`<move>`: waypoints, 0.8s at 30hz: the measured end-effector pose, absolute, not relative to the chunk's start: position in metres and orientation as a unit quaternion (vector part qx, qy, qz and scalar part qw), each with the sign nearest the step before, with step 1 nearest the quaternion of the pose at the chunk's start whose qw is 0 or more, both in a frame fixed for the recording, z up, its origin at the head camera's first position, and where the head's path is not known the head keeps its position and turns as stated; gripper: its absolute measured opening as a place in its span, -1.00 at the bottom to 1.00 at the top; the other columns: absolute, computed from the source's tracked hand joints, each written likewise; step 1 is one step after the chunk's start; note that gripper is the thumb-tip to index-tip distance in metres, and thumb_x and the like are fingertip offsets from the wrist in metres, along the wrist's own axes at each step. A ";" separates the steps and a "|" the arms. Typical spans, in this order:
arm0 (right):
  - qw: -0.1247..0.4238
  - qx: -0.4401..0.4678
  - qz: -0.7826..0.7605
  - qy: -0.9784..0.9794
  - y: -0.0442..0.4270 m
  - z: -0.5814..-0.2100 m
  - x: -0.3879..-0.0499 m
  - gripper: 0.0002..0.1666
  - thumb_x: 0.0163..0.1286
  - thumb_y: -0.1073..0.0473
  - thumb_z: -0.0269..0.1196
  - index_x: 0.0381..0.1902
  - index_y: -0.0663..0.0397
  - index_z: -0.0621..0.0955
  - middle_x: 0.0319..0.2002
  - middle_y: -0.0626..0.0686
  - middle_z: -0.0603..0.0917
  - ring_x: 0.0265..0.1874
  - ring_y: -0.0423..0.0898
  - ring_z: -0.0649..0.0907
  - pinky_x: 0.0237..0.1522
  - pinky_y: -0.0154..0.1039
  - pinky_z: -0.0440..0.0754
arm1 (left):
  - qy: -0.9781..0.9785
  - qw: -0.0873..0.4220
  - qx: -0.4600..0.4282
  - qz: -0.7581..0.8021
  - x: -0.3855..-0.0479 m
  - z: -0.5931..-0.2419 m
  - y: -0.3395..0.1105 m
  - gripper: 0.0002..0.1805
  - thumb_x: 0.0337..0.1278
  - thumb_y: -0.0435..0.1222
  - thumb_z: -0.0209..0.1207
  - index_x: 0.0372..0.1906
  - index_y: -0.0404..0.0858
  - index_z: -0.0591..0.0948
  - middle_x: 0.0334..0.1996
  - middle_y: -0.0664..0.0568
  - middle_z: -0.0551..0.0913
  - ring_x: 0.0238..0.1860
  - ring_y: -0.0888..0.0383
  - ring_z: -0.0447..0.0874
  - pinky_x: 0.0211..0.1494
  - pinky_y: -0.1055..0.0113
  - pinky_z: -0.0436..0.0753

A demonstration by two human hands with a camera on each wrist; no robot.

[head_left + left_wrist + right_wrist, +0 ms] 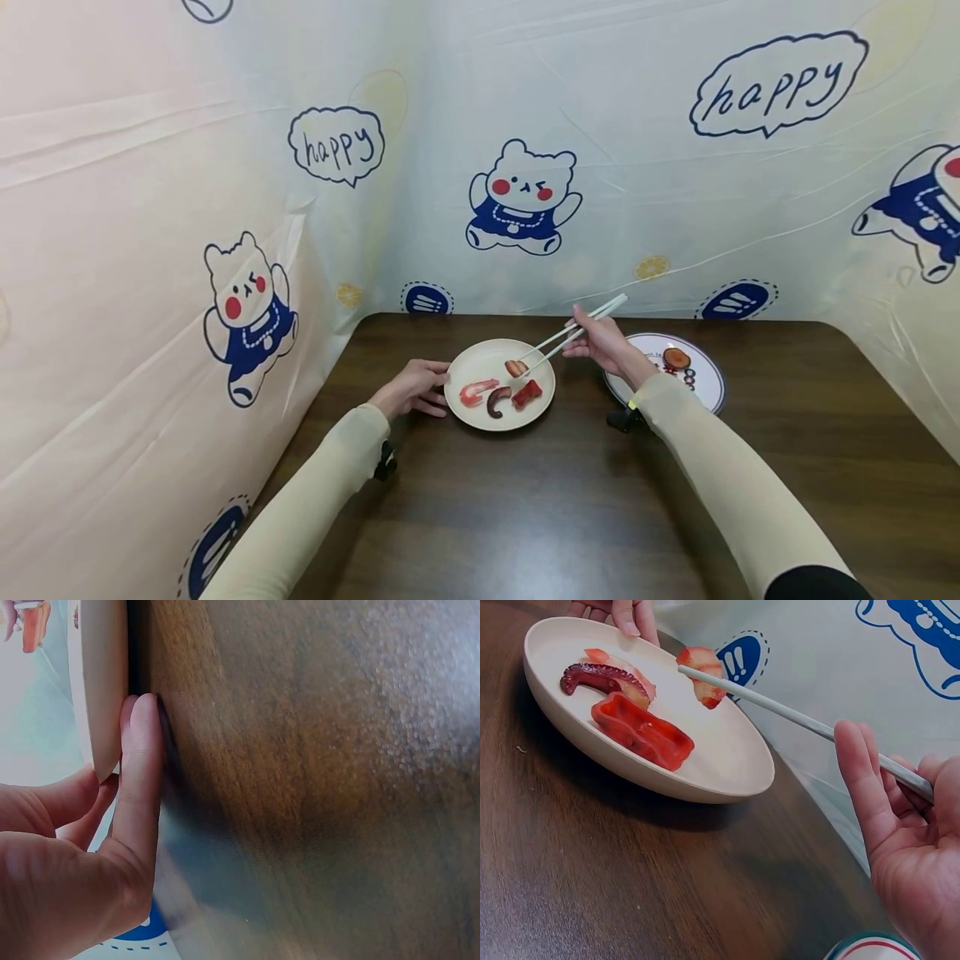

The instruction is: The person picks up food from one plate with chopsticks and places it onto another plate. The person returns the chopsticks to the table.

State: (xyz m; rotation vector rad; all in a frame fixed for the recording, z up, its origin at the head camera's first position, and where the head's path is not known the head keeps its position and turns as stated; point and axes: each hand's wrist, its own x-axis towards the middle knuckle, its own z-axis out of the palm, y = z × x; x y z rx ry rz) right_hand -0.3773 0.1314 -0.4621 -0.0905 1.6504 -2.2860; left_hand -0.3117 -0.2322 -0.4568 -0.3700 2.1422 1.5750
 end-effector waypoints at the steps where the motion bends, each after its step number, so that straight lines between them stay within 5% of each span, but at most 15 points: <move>1: 0.159 -0.031 -0.800 0.578 0.130 -0.462 -0.378 -0.49 0.76 -0.01 -0.03 -0.04 0.43 0.50 -0.49 0.09 0.67 -0.57 -0.09 0.74 -0.34 -0.21 0.84 | 0.777 0.226 -0.135 0.572 -0.312 -0.457 -0.232 -0.48 0.64 -0.34 0.06 0.57 -0.20 0.42 0.28 -0.29 0.52 -0.31 0.00 0.75 -0.18 0.03 0.85; 24: 0.153 -0.010 -0.804 0.575 0.095 -0.472 -0.378 -0.46 0.75 -0.05 -0.02 0.03 0.45 0.46 -0.51 0.04 0.66 -0.58 -0.10 0.76 -0.38 -0.21 0.84 | 0.781 0.219 -0.135 0.570 -0.311 -0.458 -0.232 -0.48 0.64 -0.33 0.06 0.57 -0.19 0.43 0.25 -0.28 0.54 -0.30 -0.02 0.76 -0.20 0.03 0.86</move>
